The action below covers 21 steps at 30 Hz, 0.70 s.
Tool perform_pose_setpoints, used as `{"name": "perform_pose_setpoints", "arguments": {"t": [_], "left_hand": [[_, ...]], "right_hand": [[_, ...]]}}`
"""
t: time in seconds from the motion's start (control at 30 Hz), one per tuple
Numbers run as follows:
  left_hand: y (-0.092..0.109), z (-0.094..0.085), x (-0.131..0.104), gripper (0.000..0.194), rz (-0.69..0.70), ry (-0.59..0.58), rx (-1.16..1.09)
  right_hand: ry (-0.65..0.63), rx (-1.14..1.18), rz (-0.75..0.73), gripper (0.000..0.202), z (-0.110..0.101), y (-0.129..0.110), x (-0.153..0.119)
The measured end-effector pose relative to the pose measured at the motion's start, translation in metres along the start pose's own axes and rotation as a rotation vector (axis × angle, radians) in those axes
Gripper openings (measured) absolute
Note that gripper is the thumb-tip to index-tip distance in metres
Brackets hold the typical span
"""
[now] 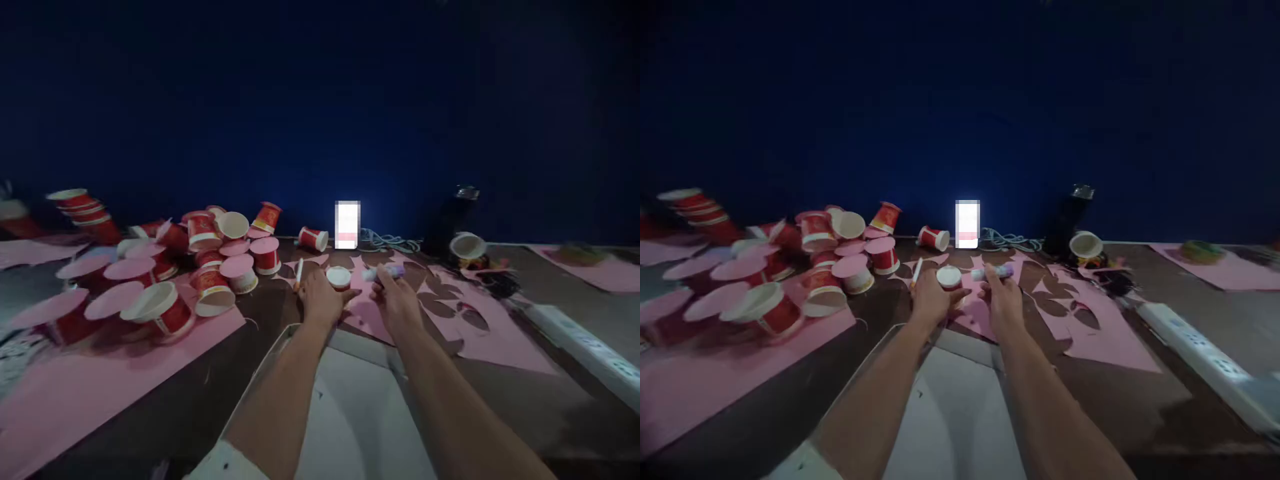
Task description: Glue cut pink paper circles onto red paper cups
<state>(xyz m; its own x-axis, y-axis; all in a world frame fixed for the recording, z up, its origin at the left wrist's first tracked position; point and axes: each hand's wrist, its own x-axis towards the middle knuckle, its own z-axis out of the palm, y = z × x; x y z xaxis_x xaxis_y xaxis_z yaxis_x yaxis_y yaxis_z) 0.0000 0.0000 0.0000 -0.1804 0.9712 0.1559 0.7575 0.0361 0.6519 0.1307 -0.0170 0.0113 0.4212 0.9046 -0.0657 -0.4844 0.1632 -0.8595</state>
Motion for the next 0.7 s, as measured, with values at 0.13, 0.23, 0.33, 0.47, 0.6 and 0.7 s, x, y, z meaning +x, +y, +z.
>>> {"name": "perform_pose_setpoints", "arguments": {"t": [0.13, 0.23, 0.33, 0.47, 0.6, 0.7], "left_hand": [[-0.001, -0.002, -0.002, 0.078, -0.072, 0.084, -0.043], [-0.003, -0.005, 0.000, 0.086, -0.100, 0.169, -0.046], [-0.006, -0.010, 0.005, 0.098, -0.142, 0.232, -0.038], [-0.010, -0.026, 0.011, 0.100, -0.189, 0.275, -0.102], [-0.015, -0.042, 0.016, 0.095, -0.216, 0.359, -0.106], [-0.018, -0.046, 0.018, 0.092, -0.213, 0.279, -0.115]], "right_hand": [[-0.037, 0.084, 0.132, 0.031, -0.003, 0.001, 0.006], [-0.032, 0.119, 0.171, 0.026, -0.004, 0.000, 0.008], [0.023, 0.131, 0.128, 0.024, -0.006, -0.001, 0.011], [0.141, 0.146, 0.017, 0.028, -0.009, -0.003, 0.016], [0.233, 0.115, -0.066, 0.033, -0.012, -0.005, 0.020], [0.219, 0.056, -0.101, 0.034, -0.013, -0.003, 0.020]]}}
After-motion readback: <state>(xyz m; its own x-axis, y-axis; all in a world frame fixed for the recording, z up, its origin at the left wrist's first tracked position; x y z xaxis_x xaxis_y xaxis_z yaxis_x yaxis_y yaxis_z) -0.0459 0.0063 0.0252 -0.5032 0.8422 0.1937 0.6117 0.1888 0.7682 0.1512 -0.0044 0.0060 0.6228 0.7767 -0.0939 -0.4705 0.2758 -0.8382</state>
